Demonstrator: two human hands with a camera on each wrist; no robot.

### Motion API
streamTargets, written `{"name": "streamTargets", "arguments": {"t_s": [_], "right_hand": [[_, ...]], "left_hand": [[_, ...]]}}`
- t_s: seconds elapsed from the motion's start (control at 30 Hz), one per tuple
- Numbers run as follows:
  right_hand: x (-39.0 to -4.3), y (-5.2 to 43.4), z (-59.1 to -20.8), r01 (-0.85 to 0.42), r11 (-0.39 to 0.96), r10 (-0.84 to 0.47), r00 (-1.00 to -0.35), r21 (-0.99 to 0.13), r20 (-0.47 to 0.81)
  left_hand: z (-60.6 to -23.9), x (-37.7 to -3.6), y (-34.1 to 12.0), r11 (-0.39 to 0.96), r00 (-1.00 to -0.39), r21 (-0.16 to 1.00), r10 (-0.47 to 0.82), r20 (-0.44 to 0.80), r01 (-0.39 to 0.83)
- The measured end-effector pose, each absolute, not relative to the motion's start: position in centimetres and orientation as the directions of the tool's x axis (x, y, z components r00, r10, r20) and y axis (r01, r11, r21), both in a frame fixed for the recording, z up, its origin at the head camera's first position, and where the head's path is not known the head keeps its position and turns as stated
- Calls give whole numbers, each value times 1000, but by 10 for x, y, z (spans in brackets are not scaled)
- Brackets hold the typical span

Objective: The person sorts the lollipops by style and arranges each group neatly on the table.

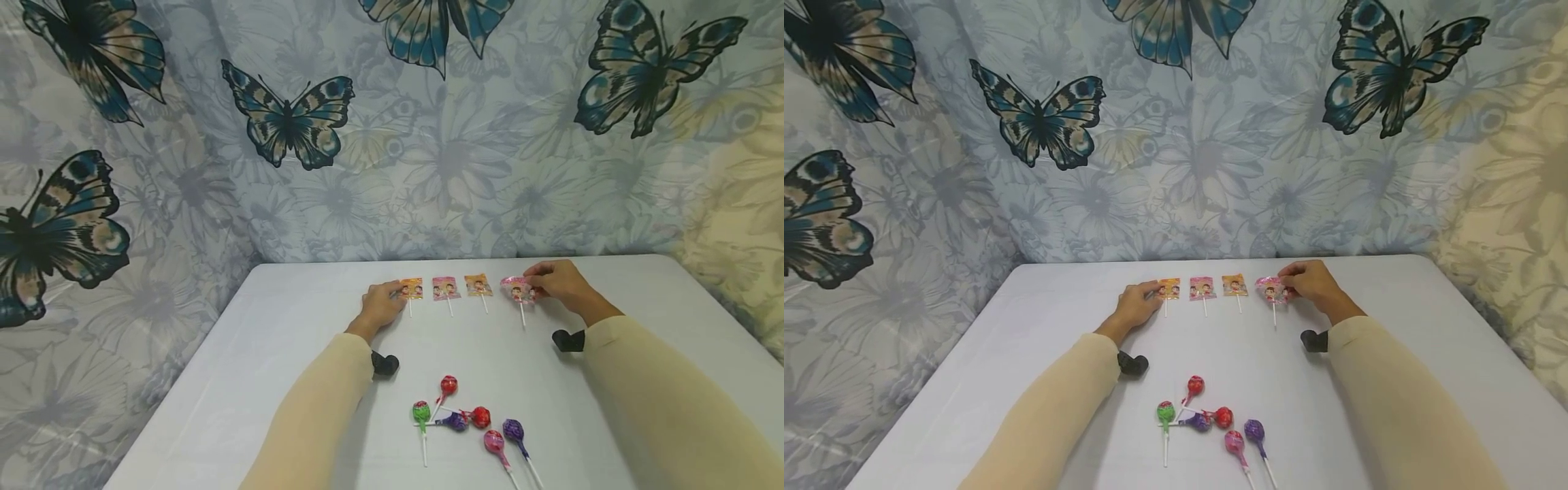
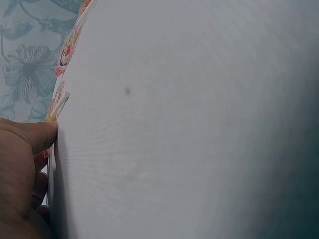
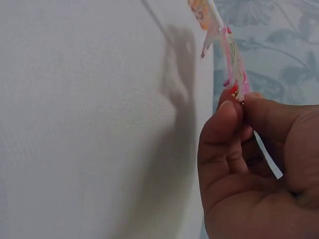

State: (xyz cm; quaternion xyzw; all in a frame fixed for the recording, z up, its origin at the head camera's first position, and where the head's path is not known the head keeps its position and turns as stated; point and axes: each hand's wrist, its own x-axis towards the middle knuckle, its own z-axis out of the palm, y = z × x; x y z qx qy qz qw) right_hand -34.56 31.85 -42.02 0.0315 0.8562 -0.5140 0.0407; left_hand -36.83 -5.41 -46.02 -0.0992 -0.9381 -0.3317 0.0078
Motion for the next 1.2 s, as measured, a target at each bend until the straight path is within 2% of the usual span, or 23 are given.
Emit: {"name": "streamTargets", "arguments": {"t_s": [0.17,0.43,0.67,1.2], "right_hand": [[-353,319,-425,102,568,49,-995,-817,-90],[-361,313,-429,73,626,96,-995,-776,-16],[-369,303,-430,97,722,175,-984,-685,45],[-374,299,-435,154,737,218,-976,-658,15]], "left_hand": [[-460,-370,-52,762,-979,617,183,88,198],[-457,-373,-52,778,-978,594,188,87,203],[-456,-372,-55,773,-979,603,183,87,198],[-460,-369,-53,770,-981,609,176,79,187]]}}
